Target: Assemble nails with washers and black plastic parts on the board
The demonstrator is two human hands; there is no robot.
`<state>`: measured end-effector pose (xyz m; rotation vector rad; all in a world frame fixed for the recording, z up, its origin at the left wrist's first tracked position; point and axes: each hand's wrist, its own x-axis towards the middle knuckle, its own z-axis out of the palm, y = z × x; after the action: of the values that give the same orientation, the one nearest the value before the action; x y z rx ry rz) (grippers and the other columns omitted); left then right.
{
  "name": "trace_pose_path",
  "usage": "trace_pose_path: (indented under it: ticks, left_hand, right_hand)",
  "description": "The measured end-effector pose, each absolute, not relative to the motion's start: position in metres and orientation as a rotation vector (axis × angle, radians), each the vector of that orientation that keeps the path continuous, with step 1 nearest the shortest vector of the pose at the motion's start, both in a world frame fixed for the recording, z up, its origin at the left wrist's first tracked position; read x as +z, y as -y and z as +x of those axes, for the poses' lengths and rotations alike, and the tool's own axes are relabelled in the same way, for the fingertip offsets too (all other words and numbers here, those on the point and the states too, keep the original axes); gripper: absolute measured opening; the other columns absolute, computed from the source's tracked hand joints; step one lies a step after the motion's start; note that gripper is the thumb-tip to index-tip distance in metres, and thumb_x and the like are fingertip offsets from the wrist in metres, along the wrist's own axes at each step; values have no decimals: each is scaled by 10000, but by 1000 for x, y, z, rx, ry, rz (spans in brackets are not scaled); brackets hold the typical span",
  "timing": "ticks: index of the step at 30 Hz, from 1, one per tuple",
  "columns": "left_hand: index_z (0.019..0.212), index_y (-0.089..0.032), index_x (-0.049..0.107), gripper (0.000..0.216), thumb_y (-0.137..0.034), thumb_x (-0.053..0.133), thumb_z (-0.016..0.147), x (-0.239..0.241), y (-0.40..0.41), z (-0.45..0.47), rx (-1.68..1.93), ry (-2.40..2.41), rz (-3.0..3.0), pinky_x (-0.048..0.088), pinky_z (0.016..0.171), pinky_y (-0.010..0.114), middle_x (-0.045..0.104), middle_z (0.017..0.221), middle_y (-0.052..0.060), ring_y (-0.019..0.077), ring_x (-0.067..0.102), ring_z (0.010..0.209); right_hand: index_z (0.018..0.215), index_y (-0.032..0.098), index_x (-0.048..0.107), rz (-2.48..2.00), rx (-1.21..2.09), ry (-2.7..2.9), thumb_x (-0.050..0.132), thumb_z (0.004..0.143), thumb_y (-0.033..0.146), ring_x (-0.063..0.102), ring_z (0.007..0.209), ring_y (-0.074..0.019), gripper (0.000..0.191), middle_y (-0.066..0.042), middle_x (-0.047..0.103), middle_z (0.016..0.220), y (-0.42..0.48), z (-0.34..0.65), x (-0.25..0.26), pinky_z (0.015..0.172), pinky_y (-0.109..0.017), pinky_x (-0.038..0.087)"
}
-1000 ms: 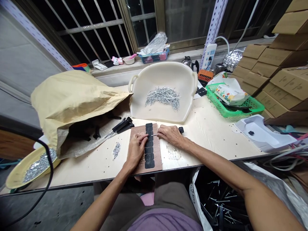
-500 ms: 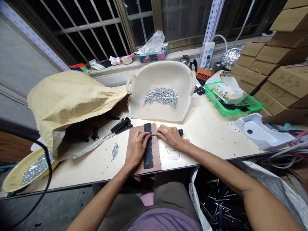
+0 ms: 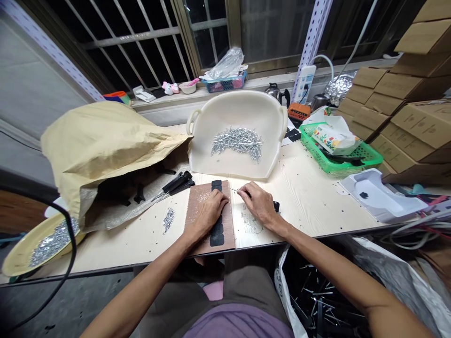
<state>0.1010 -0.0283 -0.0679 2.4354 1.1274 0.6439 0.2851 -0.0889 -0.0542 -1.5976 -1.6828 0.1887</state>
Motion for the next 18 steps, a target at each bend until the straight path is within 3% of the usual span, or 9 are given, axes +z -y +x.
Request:
trace_pose_path:
  ticks: [2, 6, 11, 18]
  left_hand:
    - [827, -164, 636, 167, -277, 516, 853, -65, 27, 99, 764, -1136, 2120, 424, 657, 264, 608, 789, 45, 154, 563, 703]
    - [788, -125, 633, 264, -386, 592, 794, -58, 31, 96, 879, -1092, 1384, 395, 475, 214, 597, 618, 13, 88, 499, 470]
    - [782, -96, 642, 282, -326, 745, 655, -43, 46, 97, 1012, -933, 933, 498, 571, 213, 646, 697, 33, 90, 596, 564]
    - [788, -76, 664, 310, -263, 806, 585, -33, 52, 89, 1043, -867, 794, 529, 618, 195, 667, 688, 40, 83, 616, 586]
  right_hand:
    - [885, 218, 606, -1580, 200, 1693, 471, 912, 320, 590, 811, -126, 171, -2, 632, 877, 95, 280, -51, 700, -238, 427]
    - [1042, 259, 613, -1562, 168, 1836, 446, 926, 326, 594, 807, -118, 214, -4, 614, 922, 102, 266, -47, 666, -219, 435]
    - [1089, 295, 614, -1630, 44, 1946, 397, 945, 361, 588, 748, -107, 268, -3, 593, 885, 102, 252, -43, 574, -203, 403]
    - [1073, 287, 614, -1659, -20, 1967, 393, 948, 359, 590, 747, -104, 264, -3, 600, 899, 102, 245, -35, 560, -200, 379]
